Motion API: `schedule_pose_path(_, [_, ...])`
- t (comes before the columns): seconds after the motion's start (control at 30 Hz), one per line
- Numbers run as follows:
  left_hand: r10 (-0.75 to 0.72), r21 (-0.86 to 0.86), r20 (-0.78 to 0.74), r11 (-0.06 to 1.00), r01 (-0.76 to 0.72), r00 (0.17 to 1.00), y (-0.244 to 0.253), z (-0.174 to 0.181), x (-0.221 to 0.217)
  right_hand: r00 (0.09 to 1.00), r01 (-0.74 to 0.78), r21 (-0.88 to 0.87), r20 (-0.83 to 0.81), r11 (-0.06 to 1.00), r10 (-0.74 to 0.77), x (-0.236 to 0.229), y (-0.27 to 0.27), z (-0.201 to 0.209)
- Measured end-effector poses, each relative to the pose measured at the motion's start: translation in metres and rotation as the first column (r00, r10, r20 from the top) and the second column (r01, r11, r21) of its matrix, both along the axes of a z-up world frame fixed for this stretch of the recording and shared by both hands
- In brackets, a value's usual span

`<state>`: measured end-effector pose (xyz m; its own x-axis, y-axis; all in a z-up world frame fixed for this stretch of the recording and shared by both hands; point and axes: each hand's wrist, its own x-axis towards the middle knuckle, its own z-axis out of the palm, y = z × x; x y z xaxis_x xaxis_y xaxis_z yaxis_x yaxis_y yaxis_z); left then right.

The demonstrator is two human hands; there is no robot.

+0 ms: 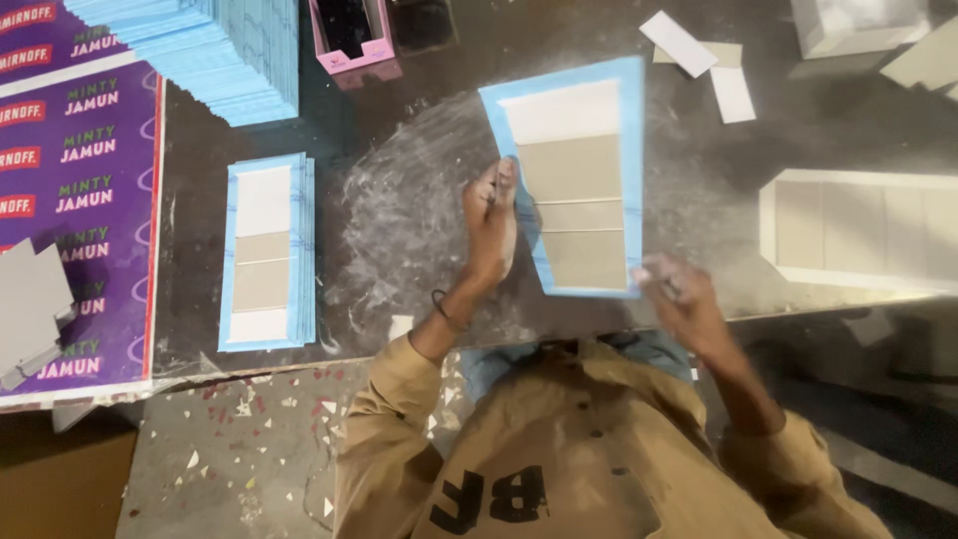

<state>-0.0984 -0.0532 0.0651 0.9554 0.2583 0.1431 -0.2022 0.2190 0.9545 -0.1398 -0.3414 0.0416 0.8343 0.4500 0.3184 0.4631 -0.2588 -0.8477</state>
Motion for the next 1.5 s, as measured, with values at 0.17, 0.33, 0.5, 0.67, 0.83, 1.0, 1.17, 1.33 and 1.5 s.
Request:
schedule_pose_path(0.17, [-0.031, 0.352, 0.338, 0.931, -0.095, 0.941, -0.039, 0.033, -0.026, 0.982, 0.165, 0.283, 0.044, 0.945, -0.184, 0.051, -0.006, 0.035])
schedule_pose_path(0.33, [-0.13, 0.356, 0.367, 0.934, -0.01, 0.921, -0.036, 0.069, -0.038, 0.949, 0.246, 0.336, 0.106, 0.909, -0.296, 0.048, -0.001, 0.048])
schedule_pose_path(0.5, [-0.183, 0.42, 0.334, 0.907, 0.028, 0.925, -0.031, 0.08, -0.04, 0.959, 0.195, 0.394, 0.117, 0.898, -0.26, 0.037, 0.005, 0.047])
schedule_pose_path(0.67, [-0.224, 0.439, 0.369, 0.898, 0.044, 0.902, -0.036, 0.049, -0.032, 0.957, 0.199, 0.511, 0.082, 0.836, -0.278, 0.032, 0.009, 0.051])
schedule_pose_path(0.83, [-0.24, 0.554, 0.352, 0.832, 0.005, 0.905, -0.035, 0.003, -0.046, 0.943, 0.251, 0.524, 0.058, 0.814, -0.328, 0.024, 0.016, 0.064])
schedule_pose_path(1.0, [-0.26, 0.57, 0.296, 0.82, 0.049, 0.919, -0.035, -0.038, -0.055, 0.943, 0.262, 0.643, -0.014, 0.72, -0.332, 0.026, 0.017, 0.067])
schedule_pose_path(1.17, [-0.277, 0.541, 0.234, 0.834, 0.112, 0.932, -0.039, -0.061, -0.067, 0.891, 0.26, 0.546, 0.183, 0.796, -0.416, 0.027, 0.004, 0.039])
schedule_pose_path(1.33, [-0.341, 0.693, 0.145, 0.705, 0.151, 0.929, -0.032, -0.05, -0.072, 0.908, 0.043, 0.704, 0.268, 0.709, -0.321, 0.045, -0.021, 0.022])
schedule_pose_path(1.5, [-0.469, 0.653, 0.237, 0.725, 0.218, 0.851, -0.033, -0.019, -0.073, 0.897, -0.004, 0.653, 0.336, 0.757, -0.286, 0.042, -0.016, 0.039])
